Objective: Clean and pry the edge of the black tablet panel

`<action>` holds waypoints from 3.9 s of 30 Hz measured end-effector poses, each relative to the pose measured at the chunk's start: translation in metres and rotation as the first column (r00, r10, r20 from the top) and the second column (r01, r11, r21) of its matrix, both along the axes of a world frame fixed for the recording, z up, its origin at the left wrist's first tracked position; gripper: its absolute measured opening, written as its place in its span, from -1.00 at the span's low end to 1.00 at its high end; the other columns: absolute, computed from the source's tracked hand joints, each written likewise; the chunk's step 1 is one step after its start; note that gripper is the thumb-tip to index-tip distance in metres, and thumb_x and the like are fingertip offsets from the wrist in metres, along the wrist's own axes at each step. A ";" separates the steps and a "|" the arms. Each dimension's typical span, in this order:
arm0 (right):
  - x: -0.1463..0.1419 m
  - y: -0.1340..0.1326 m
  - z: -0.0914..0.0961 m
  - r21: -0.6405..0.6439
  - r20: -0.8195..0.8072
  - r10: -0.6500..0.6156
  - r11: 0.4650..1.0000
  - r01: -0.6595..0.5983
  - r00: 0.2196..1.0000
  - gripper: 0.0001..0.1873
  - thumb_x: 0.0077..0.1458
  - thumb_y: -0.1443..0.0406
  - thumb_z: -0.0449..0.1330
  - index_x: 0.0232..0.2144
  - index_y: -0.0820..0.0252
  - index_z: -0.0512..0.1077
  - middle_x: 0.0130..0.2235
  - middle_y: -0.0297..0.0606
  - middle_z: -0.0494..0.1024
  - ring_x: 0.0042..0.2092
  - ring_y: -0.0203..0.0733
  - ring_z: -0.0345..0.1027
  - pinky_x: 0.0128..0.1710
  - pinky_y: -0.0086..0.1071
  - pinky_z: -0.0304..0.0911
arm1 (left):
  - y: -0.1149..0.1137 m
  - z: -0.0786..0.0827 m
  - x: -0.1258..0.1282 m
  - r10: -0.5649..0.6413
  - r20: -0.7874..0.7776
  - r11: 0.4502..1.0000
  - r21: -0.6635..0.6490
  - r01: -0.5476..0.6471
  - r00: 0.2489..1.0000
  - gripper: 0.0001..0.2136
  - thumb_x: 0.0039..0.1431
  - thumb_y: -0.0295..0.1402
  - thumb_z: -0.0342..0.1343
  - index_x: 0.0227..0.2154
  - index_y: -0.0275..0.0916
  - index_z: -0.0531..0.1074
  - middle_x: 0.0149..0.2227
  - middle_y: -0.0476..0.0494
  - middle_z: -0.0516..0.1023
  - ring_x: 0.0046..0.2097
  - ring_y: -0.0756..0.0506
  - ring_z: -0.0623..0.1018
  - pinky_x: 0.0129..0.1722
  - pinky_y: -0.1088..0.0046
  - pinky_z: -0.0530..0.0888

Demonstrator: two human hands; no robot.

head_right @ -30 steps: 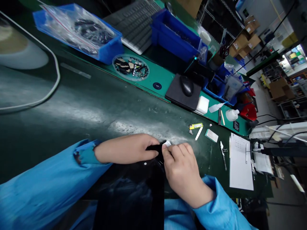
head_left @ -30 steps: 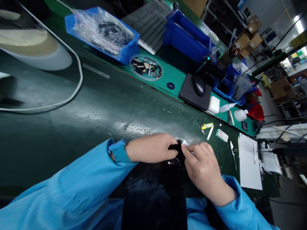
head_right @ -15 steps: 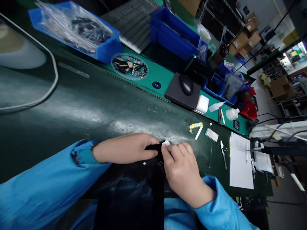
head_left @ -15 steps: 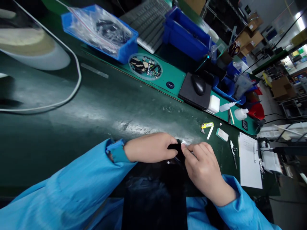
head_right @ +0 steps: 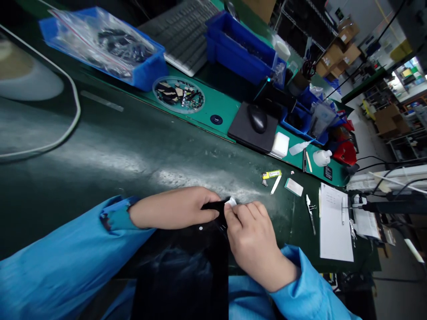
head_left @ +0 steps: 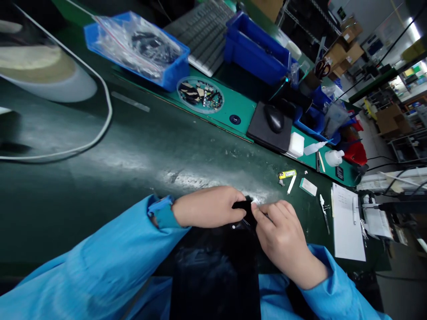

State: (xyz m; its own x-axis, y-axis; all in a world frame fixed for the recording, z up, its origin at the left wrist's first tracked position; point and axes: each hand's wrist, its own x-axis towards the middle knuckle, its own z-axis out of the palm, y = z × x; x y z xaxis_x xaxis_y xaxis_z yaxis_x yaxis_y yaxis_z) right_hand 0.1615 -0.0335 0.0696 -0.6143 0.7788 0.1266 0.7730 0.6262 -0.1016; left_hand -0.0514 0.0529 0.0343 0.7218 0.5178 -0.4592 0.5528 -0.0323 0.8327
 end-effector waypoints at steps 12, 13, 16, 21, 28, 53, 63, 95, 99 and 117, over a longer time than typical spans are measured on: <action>-0.001 0.003 -0.003 0.011 0.004 -0.021 1.000 0.021 1.000 -0.66 0.42 0.52 0.04 0.11 0.41 0.50 -0.22 -0.14 0.56 -0.22 -0.07 0.29 -0.12 -0.14 0.26 | -0.002 -0.002 0.001 -0.010 0.003 1.000 -0.024 0.010 1.000 -0.84 0.18 -0.25 0.08 -0.48 -0.17 0.35 -0.55 0.07 0.41 -0.47 -0.03 0.40 -0.47 0.43 0.21; 0.000 0.001 -0.003 0.005 0.004 -0.021 1.000 0.021 1.000 -0.66 0.42 0.52 0.04 0.12 0.41 0.50 -0.22 -0.14 0.56 -0.23 -0.07 0.28 -0.13 -0.14 0.27 | -0.002 -0.002 0.001 -0.010 0.007 1.000 -0.022 0.010 1.000 -0.83 0.18 -0.24 0.07 -0.48 -0.17 0.35 -0.55 0.06 0.41 -0.47 -0.03 0.40 -0.47 0.43 0.20; 0.002 -0.008 0.001 -0.020 -0.007 -0.016 1.000 0.016 1.000 -0.65 0.40 0.52 0.04 0.13 0.38 0.49 -0.21 -0.14 0.56 -0.22 -0.08 0.28 -0.15 -0.14 0.29 | -0.002 -0.001 0.001 0.000 0.020 0.999 -0.035 0.000 1.000 -0.81 0.19 -0.21 0.07 -0.47 -0.17 0.38 -0.54 0.05 0.43 -0.46 -0.04 0.41 -0.47 0.43 0.19; 0.001 -0.009 0.001 -0.017 -0.005 -0.023 1.000 0.023 1.000 -0.66 0.39 0.52 0.04 0.09 0.38 0.51 -0.23 -0.15 0.57 -0.24 -0.08 0.29 -0.15 -0.13 0.30 | -0.001 -0.001 0.002 0.011 0.013 0.999 -0.039 -0.010 1.000 -0.81 0.19 -0.21 0.07 -0.47 -0.16 0.40 -0.55 0.06 0.42 -0.47 -0.04 0.38 -0.49 0.43 0.20; -0.002 0.003 0.000 0.004 -0.003 -0.025 1.000 0.025 1.000 -0.67 0.42 0.52 0.04 0.09 0.44 0.52 -0.25 -0.15 0.54 -0.24 -0.07 0.26 -0.15 -0.14 0.23 | -0.002 0.000 0.002 -0.017 -0.018 1.000 -0.010 0.017 1.000 -0.83 0.20 -0.25 0.06 -0.48 -0.16 0.35 -0.55 0.07 0.40 -0.46 -0.03 0.41 -0.47 0.43 0.21; -0.005 0.000 0.000 -0.023 0.008 -0.055 0.998 0.055 0.998 -0.64 0.40 0.52 0.03 0.09 0.43 0.54 -0.25 -0.14 0.55 -0.25 -0.04 0.28 -0.14 -0.12 0.20 | -0.003 -0.003 0.003 0.002 -0.027 1.000 -0.020 -0.003 1.000 -0.83 0.17 -0.23 0.07 -0.48 -0.16 0.37 -0.56 0.07 0.41 -0.47 -0.04 0.40 -0.48 0.43 0.20; -0.002 -0.008 0.004 -0.061 -0.049 -0.049 0.997 0.046 0.998 -0.65 0.40 0.52 0.04 0.09 0.41 0.52 -0.26 -0.17 0.54 -0.26 -0.07 0.25 -0.17 -0.16 0.19 | -0.002 0.000 0.002 0.022 0.009 0.999 -0.035 -0.022 1.000 -0.81 0.19 -0.21 0.07 -0.48 -0.16 0.40 -0.57 0.07 0.41 -0.48 -0.03 0.37 -0.49 0.43 0.19; -0.002 -0.006 0.002 -0.024 -0.037 -0.067 0.998 0.066 0.997 -0.65 0.40 0.51 0.04 0.10 0.35 0.51 -0.24 -0.16 0.56 -0.24 -0.08 0.30 -0.15 -0.13 0.25 | -0.002 -0.003 0.001 0.020 0.025 1.000 -0.018 -0.020 0.999 -0.82 0.17 -0.21 0.07 -0.48 -0.15 0.37 -0.56 0.07 0.40 -0.49 -0.04 0.37 -0.49 0.41 0.19; -0.003 0.003 -0.003 0.009 -0.022 -0.071 0.997 0.071 0.997 -0.65 0.42 0.50 0.03 0.12 0.35 0.51 -0.25 -0.17 0.56 -0.24 -0.09 0.30 -0.15 -0.14 0.25 | -0.002 -0.002 0.003 0.023 0.017 1.000 -0.014 -0.022 1.000 -0.85 0.14 -0.26 0.08 -0.48 -0.16 0.37 -0.55 0.06 0.43 -0.48 -0.05 0.41 -0.47 0.42 0.20; -0.005 0.000 -0.001 0.025 -0.006 -0.083 0.996 0.084 0.996 -0.63 0.40 0.52 0.04 0.12 0.36 0.51 -0.26 -0.17 0.55 -0.25 -0.08 0.31 -0.18 -0.14 0.24 | -0.004 0.000 0.002 0.006 0.003 1.000 0.021 -0.006 1.000 -0.85 0.17 -0.25 0.08 -0.47 -0.17 0.39 -0.54 0.03 0.45 -0.46 -0.06 0.43 -0.47 0.40 0.17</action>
State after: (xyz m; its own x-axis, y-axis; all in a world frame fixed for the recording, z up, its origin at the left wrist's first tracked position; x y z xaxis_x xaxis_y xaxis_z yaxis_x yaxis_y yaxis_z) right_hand 0.1565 -0.0337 0.0683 -0.5466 0.8239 0.1499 0.8222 0.5619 -0.0906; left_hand -0.0494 0.0486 0.0341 0.7201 0.5315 -0.4460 0.5507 -0.0468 0.8334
